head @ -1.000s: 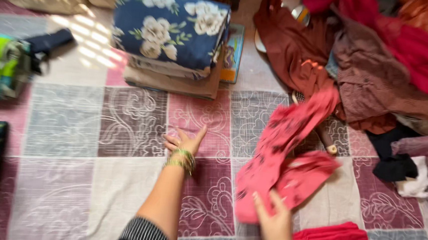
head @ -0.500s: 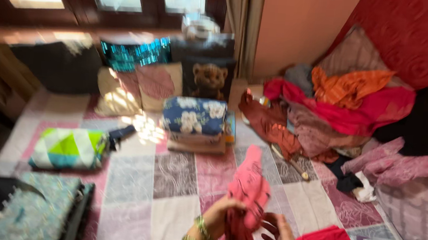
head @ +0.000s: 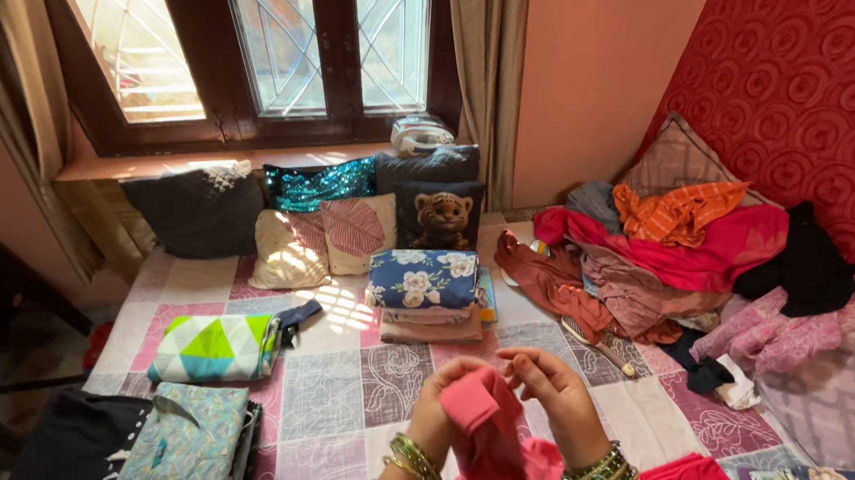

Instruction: The person folds a patterned garment, a light blue short-sleeved button-up shirt, and a pink patterned t-shirt on a bed.

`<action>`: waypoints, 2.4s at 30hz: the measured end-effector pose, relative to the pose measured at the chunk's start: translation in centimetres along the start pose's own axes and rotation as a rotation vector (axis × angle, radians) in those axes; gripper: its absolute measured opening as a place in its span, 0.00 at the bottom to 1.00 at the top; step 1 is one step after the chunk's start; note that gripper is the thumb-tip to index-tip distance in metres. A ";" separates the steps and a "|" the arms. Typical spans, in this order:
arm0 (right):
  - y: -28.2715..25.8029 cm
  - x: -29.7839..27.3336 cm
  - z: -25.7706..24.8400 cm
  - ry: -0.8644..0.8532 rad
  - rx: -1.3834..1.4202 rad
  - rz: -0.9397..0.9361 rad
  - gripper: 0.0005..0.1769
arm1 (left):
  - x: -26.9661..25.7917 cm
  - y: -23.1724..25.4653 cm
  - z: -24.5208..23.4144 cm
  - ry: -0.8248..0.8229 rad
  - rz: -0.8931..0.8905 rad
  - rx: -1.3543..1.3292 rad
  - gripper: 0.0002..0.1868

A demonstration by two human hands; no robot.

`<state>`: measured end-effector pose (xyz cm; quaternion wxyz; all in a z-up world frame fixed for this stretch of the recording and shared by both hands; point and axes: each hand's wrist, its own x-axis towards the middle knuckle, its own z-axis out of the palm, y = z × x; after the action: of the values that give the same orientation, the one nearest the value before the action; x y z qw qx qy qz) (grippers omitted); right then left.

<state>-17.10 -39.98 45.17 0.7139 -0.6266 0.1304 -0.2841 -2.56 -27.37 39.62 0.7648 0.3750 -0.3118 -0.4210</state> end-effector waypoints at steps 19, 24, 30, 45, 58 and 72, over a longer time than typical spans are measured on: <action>-7.0 1.2 -1.3 0.221 -0.336 -0.377 0.09 | -1.2 16.0 7.3 0.070 0.374 0.419 0.16; -9.9 2.1 -1.9 0.150 -0.230 -0.435 0.08 | -2.7 16.6 9.0 -0.018 0.282 0.246 0.24; -12.3 1.7 -1.0 -0.046 -0.267 -0.281 0.11 | -1.2 14.2 8.3 0.053 0.387 0.485 0.09; -10.4 4.3 -3.4 -0.348 -0.044 -0.021 0.13 | -1.3 14.7 10.5 -0.094 0.102 0.924 0.28; -17.1 6.7 -7.4 -0.084 0.193 -0.249 0.10 | 2.1 12.8 -0.1 0.489 0.312 0.485 0.18; -18.9 2.3 -1.2 -0.612 -0.474 -0.616 0.56 | 2.5 17.1 14.9 -0.216 0.358 0.946 0.17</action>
<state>-20.47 -43.35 63.67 0.4403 -0.8358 -0.2155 -0.2472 -6.28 -27.95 62.11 0.5353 0.5747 -0.6046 -0.1327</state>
